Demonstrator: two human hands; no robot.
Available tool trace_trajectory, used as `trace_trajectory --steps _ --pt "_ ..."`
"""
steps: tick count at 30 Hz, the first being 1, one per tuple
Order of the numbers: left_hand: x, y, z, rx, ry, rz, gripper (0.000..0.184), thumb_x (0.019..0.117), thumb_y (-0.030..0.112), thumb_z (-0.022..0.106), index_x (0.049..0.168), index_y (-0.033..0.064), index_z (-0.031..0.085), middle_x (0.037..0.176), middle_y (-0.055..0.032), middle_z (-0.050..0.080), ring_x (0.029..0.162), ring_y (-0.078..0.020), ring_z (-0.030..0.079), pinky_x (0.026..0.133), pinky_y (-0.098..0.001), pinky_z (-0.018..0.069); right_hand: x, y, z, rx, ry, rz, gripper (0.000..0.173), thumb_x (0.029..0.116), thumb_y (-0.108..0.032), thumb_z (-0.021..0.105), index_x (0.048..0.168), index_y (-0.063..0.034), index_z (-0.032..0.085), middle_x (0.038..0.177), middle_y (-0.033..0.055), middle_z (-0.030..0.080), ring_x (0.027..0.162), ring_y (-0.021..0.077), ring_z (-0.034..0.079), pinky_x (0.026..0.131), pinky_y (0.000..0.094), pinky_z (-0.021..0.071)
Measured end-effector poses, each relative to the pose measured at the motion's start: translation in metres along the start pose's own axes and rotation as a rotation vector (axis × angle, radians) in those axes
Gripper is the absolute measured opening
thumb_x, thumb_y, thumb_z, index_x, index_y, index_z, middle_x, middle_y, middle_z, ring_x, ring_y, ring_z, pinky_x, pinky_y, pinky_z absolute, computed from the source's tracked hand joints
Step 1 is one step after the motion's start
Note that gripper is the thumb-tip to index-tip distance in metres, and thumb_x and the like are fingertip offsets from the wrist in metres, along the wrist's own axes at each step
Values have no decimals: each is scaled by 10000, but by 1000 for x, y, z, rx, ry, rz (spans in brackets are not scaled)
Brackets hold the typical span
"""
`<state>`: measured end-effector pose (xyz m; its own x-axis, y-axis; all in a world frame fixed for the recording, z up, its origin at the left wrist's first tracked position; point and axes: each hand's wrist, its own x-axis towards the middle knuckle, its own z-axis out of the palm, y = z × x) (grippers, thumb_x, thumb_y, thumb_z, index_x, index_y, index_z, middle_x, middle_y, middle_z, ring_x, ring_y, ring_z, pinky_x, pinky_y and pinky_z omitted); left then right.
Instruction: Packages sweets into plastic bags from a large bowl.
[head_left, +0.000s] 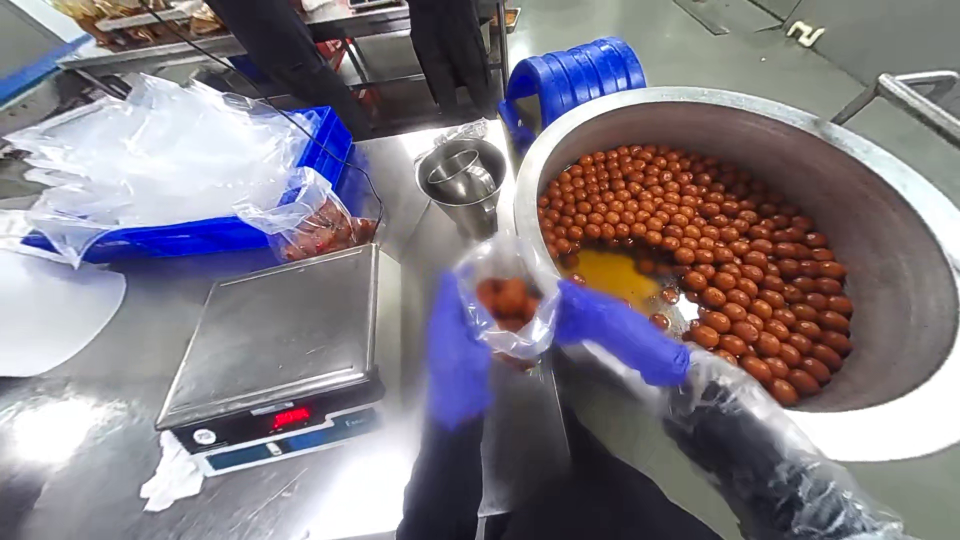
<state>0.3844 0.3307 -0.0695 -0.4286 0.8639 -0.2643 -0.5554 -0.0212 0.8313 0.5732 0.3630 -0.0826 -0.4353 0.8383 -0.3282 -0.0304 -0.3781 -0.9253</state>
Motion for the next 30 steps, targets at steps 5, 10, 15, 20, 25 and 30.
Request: trace_trajectory --steps 5,10,15,20,25,30 --pt "-2 -9 -3 -34 -32 7 397 1121 286 293 1153 78 630 675 49 579 550 -19 559 539 -185 524 77 -79 -9 -729 343 -295 344 988 -404 654 1196 -133 703 1174 73 688 1097 194 638 956 473 504" --pt "-2 -11 -4 -52 -23 -11 360 1115 261 321 1205 83 621 757 36 606 596 -7 573 546 -163 509 207 -106 28 -1147 212 -289 469 947 -505 651 1058 -54 719 1104 194 691 1077 369 644 914 625 483" --pt "-3 -13 -6 -50 -7 -11 355 1112 227 314 1260 56 587 848 16 624 678 -19 604 607 -171 527 234 -119 67 -1365 123 -33 496 997 -425 597 1105 48 698 1257 251 647 1219 394 603 993 609 466" --pt "-3 -14 -7 -73 -8 -43 358 1115 236 314 1283 57 574 881 -4 623 709 -45 608 634 -194 532 246 -120 74 -1345 45 -6 311 1067 -206 493 1077 -4 729 1110 156 706 1065 286 636 985 496 448" --pt "-4 -15 -7 -83 7 -55 352 1114 243 321 1280 64 575 901 -8 629 724 -47 611 644 -199 532 235 -130 64 -1221 -73 -205 243 1053 -32 457 1162 36 663 1074 171 668 1019 268 635 960 464 473" --pt "-2 -17 -7 -88 -12 -29 355 1113 225 324 1292 57 579 907 -10 635 726 -44 615 641 -190 534 238 -127 53 -247 151 -226 195 1072 -189 500 966 -83 625 704 -59 484 580 46 454 593 228 439"
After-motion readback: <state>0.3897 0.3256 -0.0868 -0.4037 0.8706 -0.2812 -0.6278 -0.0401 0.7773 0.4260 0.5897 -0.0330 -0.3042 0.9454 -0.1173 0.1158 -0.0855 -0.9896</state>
